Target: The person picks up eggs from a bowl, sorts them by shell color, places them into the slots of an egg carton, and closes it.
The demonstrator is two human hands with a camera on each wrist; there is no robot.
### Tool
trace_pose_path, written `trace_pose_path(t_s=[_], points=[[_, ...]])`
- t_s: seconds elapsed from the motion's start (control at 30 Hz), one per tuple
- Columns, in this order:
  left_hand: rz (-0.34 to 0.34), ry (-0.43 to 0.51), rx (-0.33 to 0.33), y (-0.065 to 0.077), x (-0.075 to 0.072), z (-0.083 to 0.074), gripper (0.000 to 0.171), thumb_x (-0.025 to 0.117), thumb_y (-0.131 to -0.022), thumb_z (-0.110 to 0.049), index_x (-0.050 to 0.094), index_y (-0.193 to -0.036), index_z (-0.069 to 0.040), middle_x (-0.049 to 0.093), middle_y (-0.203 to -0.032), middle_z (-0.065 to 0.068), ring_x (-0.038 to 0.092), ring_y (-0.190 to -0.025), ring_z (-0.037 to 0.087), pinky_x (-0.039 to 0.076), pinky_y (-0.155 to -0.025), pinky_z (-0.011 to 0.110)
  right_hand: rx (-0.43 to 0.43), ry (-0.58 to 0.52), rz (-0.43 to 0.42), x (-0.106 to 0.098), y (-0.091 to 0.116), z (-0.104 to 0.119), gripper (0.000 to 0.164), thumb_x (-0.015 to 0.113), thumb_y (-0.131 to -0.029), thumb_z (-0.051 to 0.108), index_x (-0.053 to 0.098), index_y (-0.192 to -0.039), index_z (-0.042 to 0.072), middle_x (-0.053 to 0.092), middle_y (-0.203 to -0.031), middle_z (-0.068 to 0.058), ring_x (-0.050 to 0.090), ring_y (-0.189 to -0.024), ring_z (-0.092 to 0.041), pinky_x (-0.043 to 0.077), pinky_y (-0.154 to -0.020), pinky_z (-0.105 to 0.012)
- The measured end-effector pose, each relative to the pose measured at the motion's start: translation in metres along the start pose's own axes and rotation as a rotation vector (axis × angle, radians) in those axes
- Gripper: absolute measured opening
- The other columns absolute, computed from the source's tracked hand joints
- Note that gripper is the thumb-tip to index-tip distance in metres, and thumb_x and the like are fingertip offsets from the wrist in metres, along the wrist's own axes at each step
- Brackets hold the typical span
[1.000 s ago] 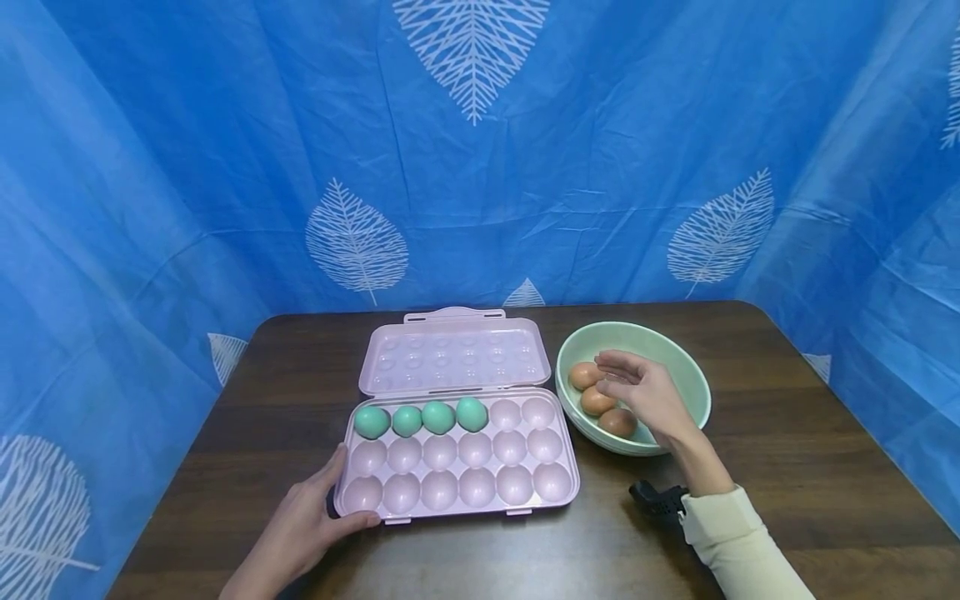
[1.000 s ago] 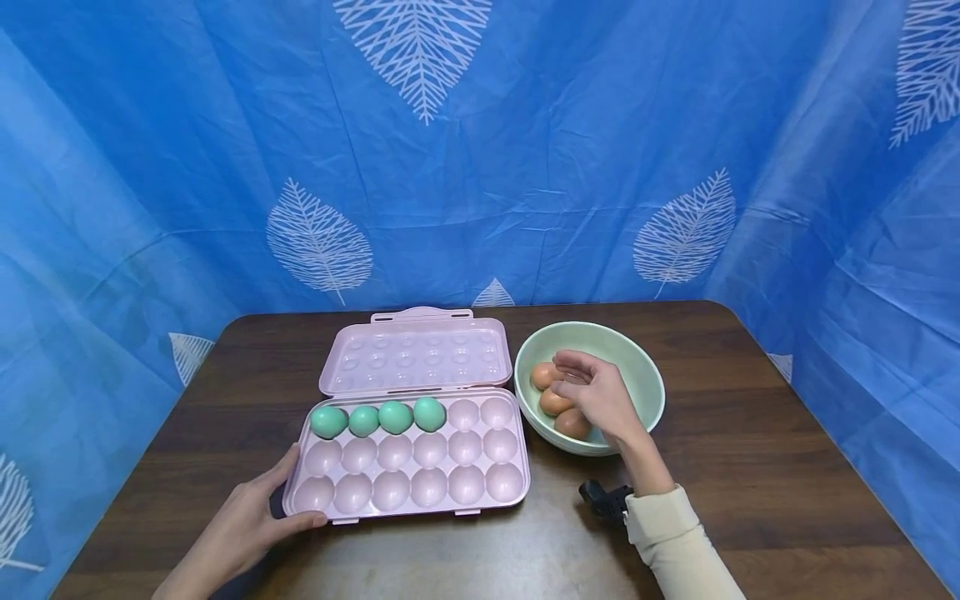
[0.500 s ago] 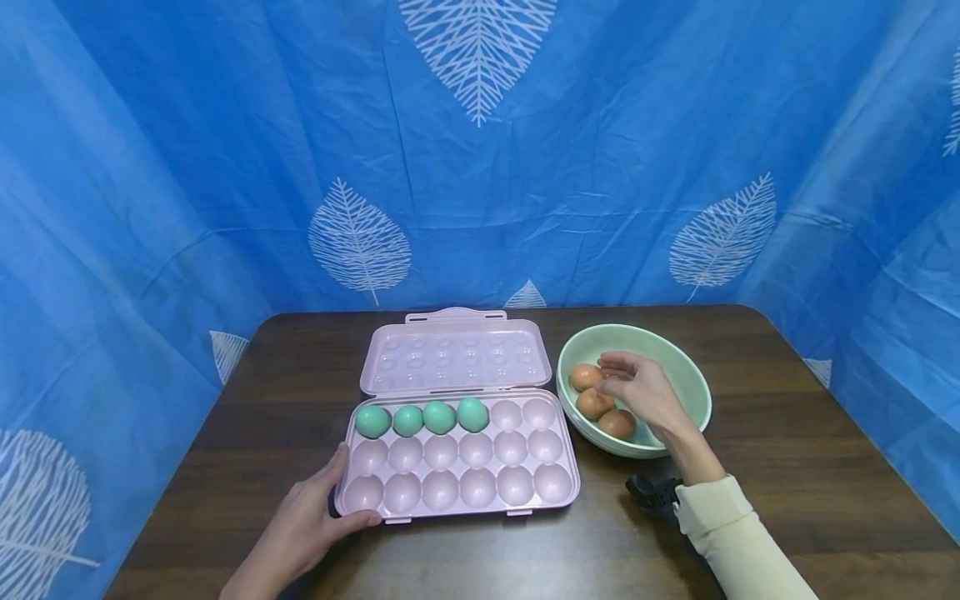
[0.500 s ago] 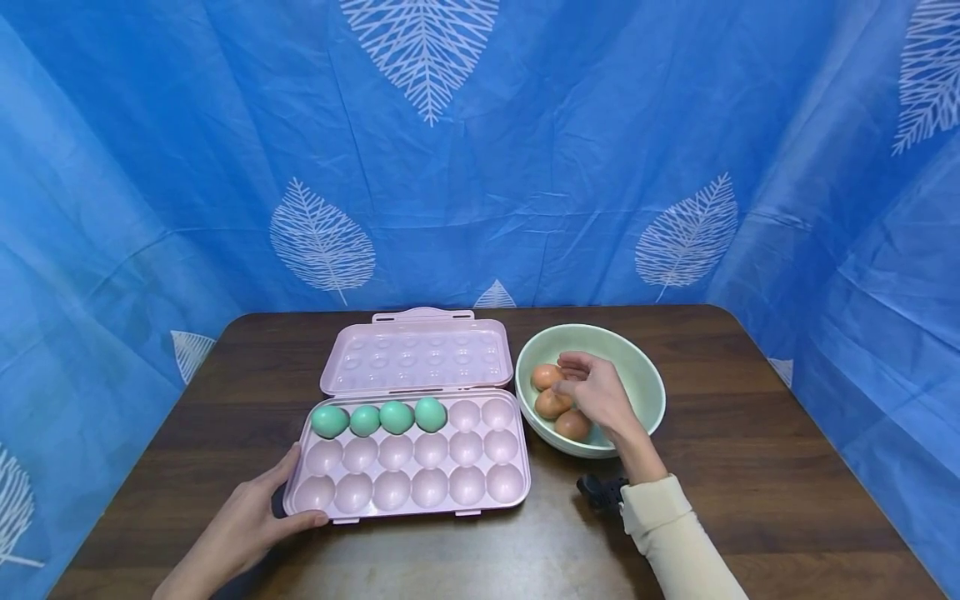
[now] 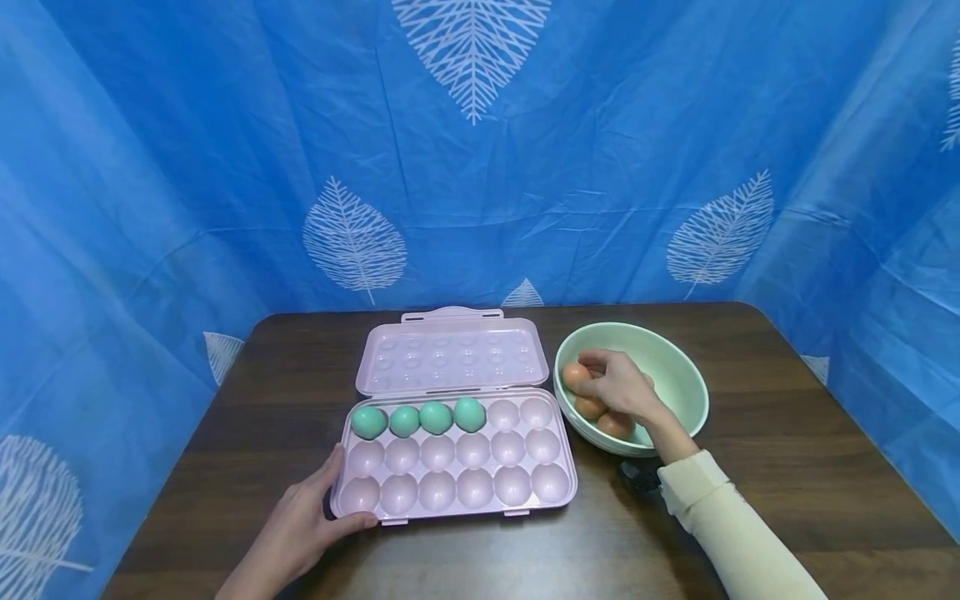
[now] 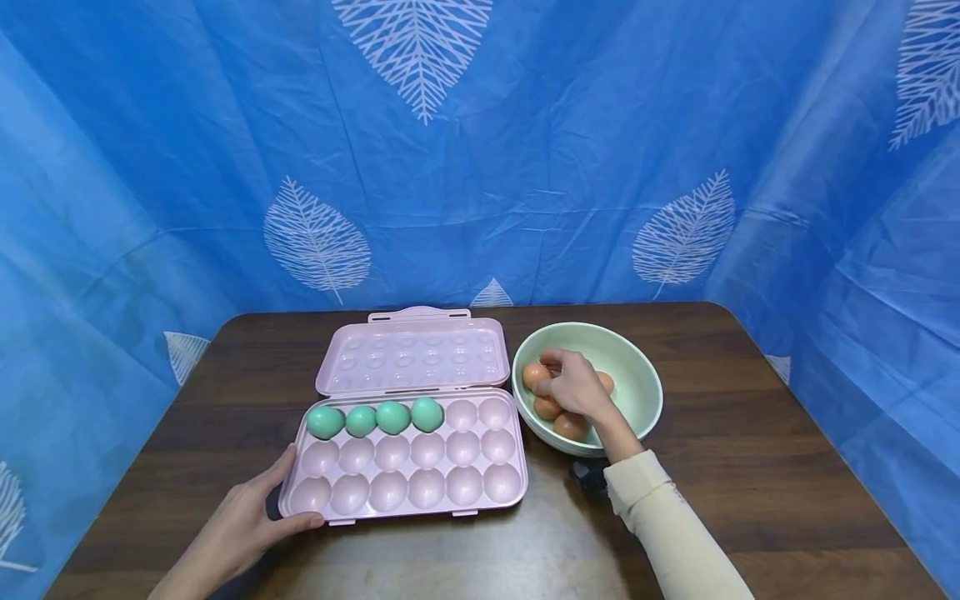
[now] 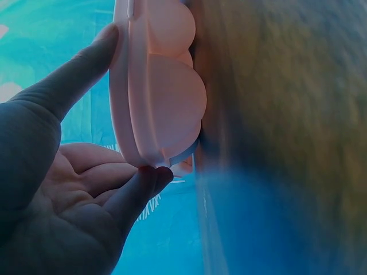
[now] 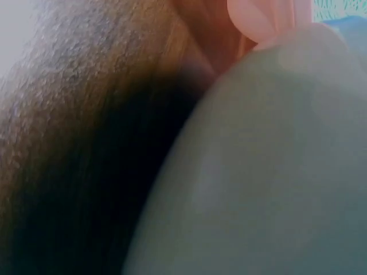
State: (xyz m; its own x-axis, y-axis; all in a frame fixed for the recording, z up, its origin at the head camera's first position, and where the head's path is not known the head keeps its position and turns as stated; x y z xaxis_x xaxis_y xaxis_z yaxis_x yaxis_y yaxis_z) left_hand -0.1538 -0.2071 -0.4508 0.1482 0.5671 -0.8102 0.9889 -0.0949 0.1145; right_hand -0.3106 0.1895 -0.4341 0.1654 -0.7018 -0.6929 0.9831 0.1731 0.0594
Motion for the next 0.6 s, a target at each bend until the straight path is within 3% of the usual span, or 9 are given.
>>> trace_pose_path(t_s=[0.17,0.3,0.6], points=[[-0.027,-0.023,0.031,0.0016,-0.0035,-0.0012,0.113,0.081,-0.072,-0.056,0.031,-0.146,0.014,0.036,-0.147,0.032,0.045,-0.13,0.046,0.04,-0.103,0.056,-0.059,-0.002,0.028,0.0061,-0.002,0.0065,0.048,0.07,-0.089,0.009,0.056,-0.131,-0.009,0.062,-0.124,-0.025,0.059,-0.115,-0.038,0.045,-0.1,-0.051],[-0.032,-0.024,0.031,0.0021,-0.0043,-0.0017,0.114,0.081,-0.072,-0.056,0.031,-0.146,0.014,0.036,-0.147,0.033,0.045,-0.129,0.047,0.04,-0.102,0.057,-0.108,0.057,0.019,0.0089,-0.0033,0.0091,0.044,0.07,-0.087,0.006,0.06,-0.126,-0.01,0.066,-0.118,-0.024,0.061,-0.109,-0.037,0.047,-0.097,-0.051],[-0.012,0.004,0.004,0.0009,-0.0035,-0.001,0.114,0.08,-0.072,-0.057,0.03,-0.147,0.013,0.034,-0.148,0.031,0.043,-0.131,0.046,0.039,-0.103,0.055,-0.129,0.076,-0.023,0.0027,0.0014,0.011,0.04,0.072,-0.085,0.007,0.065,-0.121,-0.007,0.069,-0.111,-0.02,0.064,-0.104,-0.034,0.049,-0.093,-0.049]])
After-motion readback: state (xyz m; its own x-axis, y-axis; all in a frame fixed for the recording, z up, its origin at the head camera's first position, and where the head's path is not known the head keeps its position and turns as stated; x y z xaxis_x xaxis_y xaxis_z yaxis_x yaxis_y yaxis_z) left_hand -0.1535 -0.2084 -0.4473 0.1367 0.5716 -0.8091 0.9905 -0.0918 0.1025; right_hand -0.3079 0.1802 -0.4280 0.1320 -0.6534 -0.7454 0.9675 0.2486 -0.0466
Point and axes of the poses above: each hand's wrist, its own y-axis away from the middle knuckle, its own x-axis out of the palm, z = x × y, the point moved 9 cm from there along -y, towards the middle knuckle
